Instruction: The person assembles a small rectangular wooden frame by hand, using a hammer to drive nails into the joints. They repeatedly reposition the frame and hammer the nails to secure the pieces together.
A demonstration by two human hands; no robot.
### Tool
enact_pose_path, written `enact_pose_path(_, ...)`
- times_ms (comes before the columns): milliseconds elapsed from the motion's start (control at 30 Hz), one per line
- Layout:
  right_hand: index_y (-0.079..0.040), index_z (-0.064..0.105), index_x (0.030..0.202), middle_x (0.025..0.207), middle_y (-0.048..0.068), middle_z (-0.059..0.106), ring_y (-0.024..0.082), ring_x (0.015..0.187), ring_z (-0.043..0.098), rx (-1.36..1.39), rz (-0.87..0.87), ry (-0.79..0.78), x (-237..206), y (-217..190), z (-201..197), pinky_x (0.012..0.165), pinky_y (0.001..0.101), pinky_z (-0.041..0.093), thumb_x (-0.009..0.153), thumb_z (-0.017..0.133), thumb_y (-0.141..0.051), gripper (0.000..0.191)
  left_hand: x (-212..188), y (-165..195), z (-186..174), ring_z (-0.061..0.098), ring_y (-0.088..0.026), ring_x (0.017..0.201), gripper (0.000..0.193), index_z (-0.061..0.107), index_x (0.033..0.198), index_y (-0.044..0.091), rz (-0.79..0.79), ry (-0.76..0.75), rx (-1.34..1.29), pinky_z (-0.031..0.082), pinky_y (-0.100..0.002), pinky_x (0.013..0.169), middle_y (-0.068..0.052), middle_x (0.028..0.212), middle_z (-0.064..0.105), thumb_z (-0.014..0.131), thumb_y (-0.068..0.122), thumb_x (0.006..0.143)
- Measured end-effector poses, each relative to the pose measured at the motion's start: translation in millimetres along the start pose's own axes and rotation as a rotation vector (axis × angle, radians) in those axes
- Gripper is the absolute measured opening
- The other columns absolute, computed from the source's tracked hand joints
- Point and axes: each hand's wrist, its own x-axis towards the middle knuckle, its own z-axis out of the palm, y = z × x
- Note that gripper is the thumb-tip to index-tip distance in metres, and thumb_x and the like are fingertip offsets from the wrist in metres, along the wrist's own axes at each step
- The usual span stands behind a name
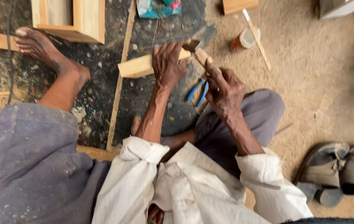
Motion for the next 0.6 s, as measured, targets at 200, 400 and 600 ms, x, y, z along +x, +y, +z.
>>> enact_pose_path(200,-0.014,0.065,0.145,0.102,0.013,0.074,0.022,0.087,0.072,0.24,0.155,-0.028,-6.6,22.5,15.2,0.072,0.0365,0.059,0.088,0.066,0.001,0.059,3.8,1.5,-12.4,0.063,-0.03,0.104,0.061,0.063,0.13,0.005,0.025,-0.032,0.032,0.043,-0.046,0.091,-0.014,0.116,0.068,0.089,0.016,0.075)
enact_pose_path(400,0.001,0.057,0.142,0.095,0.01,0.078,0.011,0.069,0.067,0.862,0.818,0.029,-42.4,41.4,53.3,0.055,0.024,0.05,0.092,0.076,-0.007,0.055,-0.3,3.2,-12.3,0.062,-0.026,0.107,0.059,0.062,0.134,0.01,0.025,-0.094,0.024,0.043,-0.043,0.092,-0.008,0.118,0.066,0.087,0.009,0.082)
enact_pose_path(600,0.003,0.059,0.143,0.085,0.005,0.072,0.006,0.06,0.054,1.105,0.824,0.01,-51.5,42.5,64.3,0.052,0.0218,0.043,0.093,0.074,-0.007,0.053,-3.8,-0.4,-10.7,0.06,-0.027,0.104,0.061,0.061,0.136,0.01,0.077,-0.072,0.094,0.042,-0.045,0.09,-0.008,0.116,0.065,0.087,0.008,0.081)
